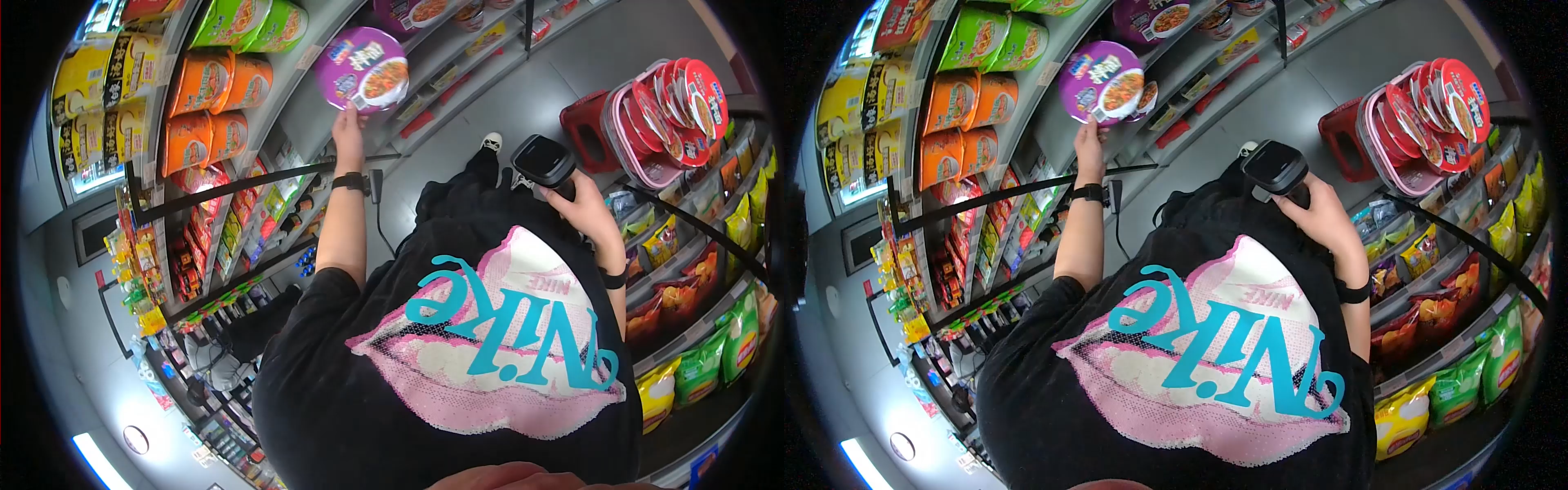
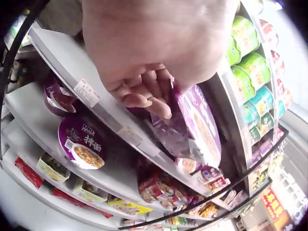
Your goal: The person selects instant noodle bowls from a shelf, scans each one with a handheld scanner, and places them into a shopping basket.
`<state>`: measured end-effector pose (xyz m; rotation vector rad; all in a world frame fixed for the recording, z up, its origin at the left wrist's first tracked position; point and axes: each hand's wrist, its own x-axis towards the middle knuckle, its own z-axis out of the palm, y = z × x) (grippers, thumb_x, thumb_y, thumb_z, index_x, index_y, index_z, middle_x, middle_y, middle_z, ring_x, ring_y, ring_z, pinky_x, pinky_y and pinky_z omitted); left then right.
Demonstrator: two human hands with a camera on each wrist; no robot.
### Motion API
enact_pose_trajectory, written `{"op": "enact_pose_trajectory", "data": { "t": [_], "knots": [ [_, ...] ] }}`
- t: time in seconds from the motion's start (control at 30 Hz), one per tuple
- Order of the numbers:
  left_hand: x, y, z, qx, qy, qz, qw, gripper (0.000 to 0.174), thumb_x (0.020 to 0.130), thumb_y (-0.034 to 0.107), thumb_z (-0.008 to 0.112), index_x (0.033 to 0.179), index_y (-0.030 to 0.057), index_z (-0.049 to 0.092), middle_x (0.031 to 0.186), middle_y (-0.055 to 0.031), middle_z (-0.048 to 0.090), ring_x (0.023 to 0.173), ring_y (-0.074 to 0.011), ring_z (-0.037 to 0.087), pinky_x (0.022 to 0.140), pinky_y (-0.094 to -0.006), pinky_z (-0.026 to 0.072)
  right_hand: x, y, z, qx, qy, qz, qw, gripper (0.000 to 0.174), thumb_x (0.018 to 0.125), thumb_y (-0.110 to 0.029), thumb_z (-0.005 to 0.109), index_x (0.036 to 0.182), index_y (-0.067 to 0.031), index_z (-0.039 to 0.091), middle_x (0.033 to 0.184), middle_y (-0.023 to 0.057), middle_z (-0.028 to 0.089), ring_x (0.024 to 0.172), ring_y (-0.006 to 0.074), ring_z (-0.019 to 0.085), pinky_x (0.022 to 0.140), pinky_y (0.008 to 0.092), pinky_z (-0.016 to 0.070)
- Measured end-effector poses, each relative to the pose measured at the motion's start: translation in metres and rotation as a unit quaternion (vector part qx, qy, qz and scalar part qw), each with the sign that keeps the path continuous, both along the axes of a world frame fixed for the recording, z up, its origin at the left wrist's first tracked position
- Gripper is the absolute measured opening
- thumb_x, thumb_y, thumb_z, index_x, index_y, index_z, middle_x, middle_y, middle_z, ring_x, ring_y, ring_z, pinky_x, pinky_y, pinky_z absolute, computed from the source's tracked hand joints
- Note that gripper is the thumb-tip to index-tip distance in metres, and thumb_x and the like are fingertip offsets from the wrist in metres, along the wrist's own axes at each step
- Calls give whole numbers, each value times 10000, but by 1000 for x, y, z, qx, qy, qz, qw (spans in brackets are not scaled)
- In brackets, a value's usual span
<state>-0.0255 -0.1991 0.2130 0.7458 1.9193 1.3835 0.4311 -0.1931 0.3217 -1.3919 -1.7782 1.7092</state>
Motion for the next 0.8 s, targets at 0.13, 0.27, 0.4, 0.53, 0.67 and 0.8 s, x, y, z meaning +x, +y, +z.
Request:
{"op": "enact_pose_trajectory", "data": {
  "t": [0.13,0.27,0.4,0.53,0.67,0.8],
  "knots": [
    [-17,25,20,49,-44,36,997,312,968,369,525,876,85,618,752,-5,616,653,-76,501,632,-234,394,5,0,-3,-5,-6,-20,1000,387,806,-187,693,1109,30,590,964,175,665,897,219,628,859,333,462],
    [-27,60,41,111,-102,123,981,317,962,383,525,865,90,600,791,-9,621,668,-83,517,628,-238,402,6,1,-5,-6,-5,-32,999,389,809,-195,690,1110,30,590,955,179,663,891,214,627,855,334,464],
    [-49,89,40,107,-81,147,980,299,959,358,516,895,74,584,805,-13,621,684,-87,518,612,-243,398,5,6,-2,-16,-9,-42,999,394,810,-201,690,1111,34,589,949,177,664,889,210,625,851,337,466],
    [-54,109,39,86,-63,187,977,192,946,276,510,877,114,587,785,11,610,671,-78,506,599,-238,370,4,11,0,-20,-16,-50,998,395,814,-205,688,1110,36,589,942,172,664,884,198,622,846,337,468],
    [-55,125,37,103,-66,224,967,161,937,249,506,828,168,594,759,41,596,644,-68,492,605,-238,344,2,16,0,-32,-23,-58,998,395,814,-206,688,1109,38,589,939,175,665,881,193,622,844,336,469],
    [-65,136,37,91,-88,214,969,75,916,234,531,892,186,583,782,64,581,702,-58,507,676,-262,336,-3,19,-1,-33,-30,-66,997,397,811,-206,689,1103,43,587,936,176,665,880,205,628,840,339,472]
  ]
}}
